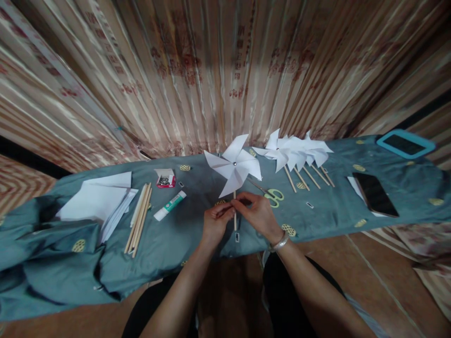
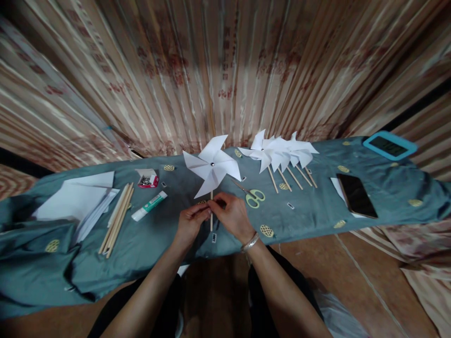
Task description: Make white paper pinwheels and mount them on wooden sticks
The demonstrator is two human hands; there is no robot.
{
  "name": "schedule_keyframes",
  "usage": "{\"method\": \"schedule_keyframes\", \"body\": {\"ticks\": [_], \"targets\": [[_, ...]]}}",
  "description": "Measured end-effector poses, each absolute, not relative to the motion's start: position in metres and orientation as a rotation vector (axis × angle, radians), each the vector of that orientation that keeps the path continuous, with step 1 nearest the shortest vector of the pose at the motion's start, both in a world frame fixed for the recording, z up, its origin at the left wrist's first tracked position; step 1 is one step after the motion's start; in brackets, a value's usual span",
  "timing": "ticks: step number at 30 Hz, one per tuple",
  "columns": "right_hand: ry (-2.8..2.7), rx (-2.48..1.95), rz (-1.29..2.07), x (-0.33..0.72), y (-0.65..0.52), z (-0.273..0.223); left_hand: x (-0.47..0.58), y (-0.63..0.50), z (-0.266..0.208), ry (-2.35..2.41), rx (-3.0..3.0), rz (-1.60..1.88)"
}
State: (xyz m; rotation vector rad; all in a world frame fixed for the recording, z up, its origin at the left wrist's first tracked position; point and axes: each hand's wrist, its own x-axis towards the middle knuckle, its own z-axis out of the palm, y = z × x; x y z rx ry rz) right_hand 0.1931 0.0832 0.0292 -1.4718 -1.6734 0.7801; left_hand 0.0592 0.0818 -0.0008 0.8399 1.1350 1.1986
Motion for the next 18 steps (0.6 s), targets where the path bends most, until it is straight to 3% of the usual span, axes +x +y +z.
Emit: {"method": "schedule_keyframes", "body": {"ticks": [10, 18], "targets": [[-1.560, -1.671, 0.535, 0.232, 0.091, 0.047, 0.061, 0.077, -0.003, 1.138, 0.942, 1.123], [-1.818, -2.270, -0.075, 0.290, 0.129, 0.081, 0.057, 0.076, -0.004, 1.134, 0.944, 1.122]]}}
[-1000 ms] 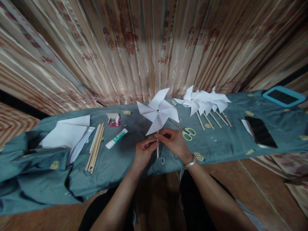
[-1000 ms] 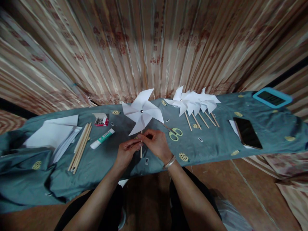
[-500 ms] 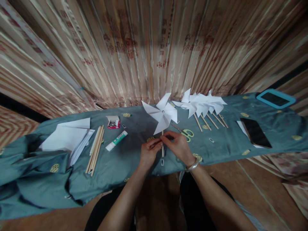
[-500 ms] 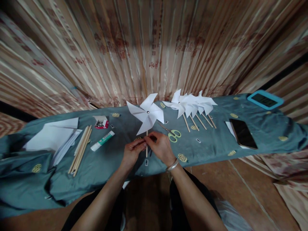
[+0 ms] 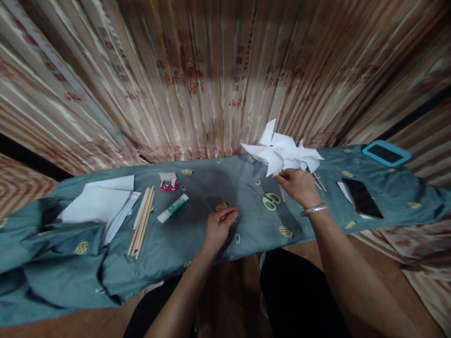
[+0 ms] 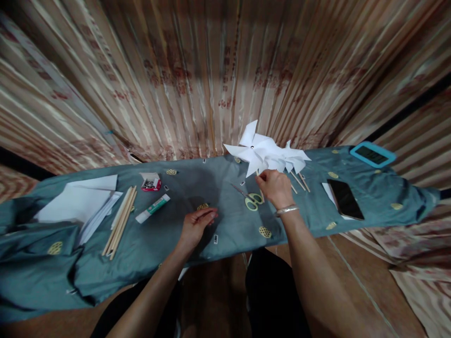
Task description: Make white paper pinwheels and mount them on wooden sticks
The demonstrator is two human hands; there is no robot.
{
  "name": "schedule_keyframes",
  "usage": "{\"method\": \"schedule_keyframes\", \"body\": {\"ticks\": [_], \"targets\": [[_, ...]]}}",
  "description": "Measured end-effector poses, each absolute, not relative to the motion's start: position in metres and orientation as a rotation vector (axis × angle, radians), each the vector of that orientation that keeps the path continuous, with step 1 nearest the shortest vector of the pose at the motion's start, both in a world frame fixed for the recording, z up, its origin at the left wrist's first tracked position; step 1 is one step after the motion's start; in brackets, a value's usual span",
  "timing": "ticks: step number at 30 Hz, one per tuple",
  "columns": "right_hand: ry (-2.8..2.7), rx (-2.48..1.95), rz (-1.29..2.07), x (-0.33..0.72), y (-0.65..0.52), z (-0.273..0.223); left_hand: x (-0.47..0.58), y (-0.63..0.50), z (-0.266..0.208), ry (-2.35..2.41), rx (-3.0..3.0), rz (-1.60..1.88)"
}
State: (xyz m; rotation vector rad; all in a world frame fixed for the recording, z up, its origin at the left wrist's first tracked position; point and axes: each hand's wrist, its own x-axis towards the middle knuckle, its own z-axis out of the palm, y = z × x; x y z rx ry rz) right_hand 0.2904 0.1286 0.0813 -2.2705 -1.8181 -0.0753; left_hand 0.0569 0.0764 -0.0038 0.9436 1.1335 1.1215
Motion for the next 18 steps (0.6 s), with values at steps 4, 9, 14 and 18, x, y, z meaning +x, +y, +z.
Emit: {"method": "schedule_keyframes", "body": {"ticks": [4, 9, 14, 18], "targets": [[-1.910, -2.468, -0.179, 0.310, 0.148, 0.073, 0.053, 0.075, 0.000, 1.129, 0.935, 1.132], [-1.937, -2.506, -0.158, 0.318, 0.161, 0.052, 0.049, 0.075, 0.000, 1.112, 0.964, 1.116], [-1.917, -2.532, -0.124, 0.319, 0.171, 0.036, 0.048, 0.074, -0.005, 1.113, 1.009, 1.082], [-1.910, -2.540, -0.096, 0.320, 0.175, 0.029, 0.049, 0.074, -0.006, 1.116, 1.005, 1.078]]}}
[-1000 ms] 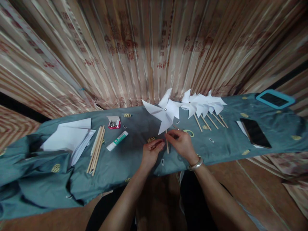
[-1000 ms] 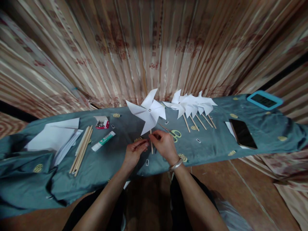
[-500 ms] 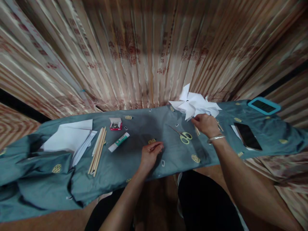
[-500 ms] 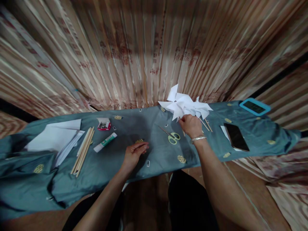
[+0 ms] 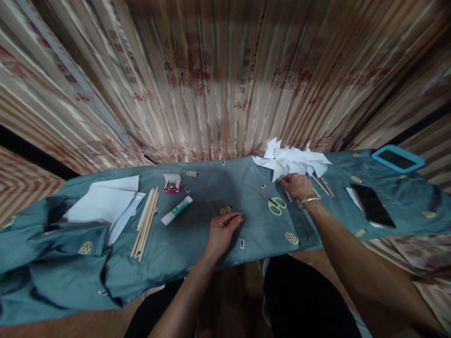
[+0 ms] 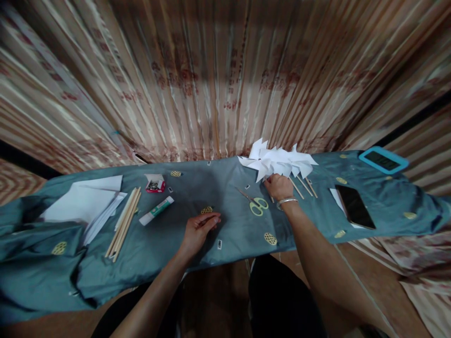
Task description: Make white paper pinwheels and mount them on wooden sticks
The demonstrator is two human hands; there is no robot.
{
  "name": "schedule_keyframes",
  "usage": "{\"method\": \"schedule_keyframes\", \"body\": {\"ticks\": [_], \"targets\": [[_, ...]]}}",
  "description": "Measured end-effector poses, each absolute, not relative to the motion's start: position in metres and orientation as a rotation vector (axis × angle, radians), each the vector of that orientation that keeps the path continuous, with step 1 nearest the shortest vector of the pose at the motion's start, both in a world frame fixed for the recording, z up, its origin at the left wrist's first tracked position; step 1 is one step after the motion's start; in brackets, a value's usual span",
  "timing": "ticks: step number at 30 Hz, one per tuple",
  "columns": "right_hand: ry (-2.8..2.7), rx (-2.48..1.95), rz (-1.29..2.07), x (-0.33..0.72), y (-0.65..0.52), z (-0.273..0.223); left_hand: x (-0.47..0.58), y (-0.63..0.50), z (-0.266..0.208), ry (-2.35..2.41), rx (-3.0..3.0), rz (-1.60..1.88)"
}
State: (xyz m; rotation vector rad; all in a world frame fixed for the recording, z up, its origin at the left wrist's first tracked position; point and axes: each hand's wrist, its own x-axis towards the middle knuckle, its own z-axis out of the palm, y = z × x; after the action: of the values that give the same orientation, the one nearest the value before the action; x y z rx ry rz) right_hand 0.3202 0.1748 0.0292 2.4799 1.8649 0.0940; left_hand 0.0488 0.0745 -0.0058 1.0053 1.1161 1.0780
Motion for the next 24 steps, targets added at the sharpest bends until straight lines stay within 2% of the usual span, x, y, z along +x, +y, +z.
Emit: {"method": "schedule_keyframes", "body": {"ticks": [16, 24], "targets": [[1.841, 2.497, 0.068, 0.322, 0.179, 0.021, 0.052, 0.077, -0.009, 1.107, 0.961, 1.077], [1.826, 2.479, 0.113, 0.316, 0.166, 0.036, 0.051, 0.074, -0.005, 1.119, 0.978, 1.072]]}}
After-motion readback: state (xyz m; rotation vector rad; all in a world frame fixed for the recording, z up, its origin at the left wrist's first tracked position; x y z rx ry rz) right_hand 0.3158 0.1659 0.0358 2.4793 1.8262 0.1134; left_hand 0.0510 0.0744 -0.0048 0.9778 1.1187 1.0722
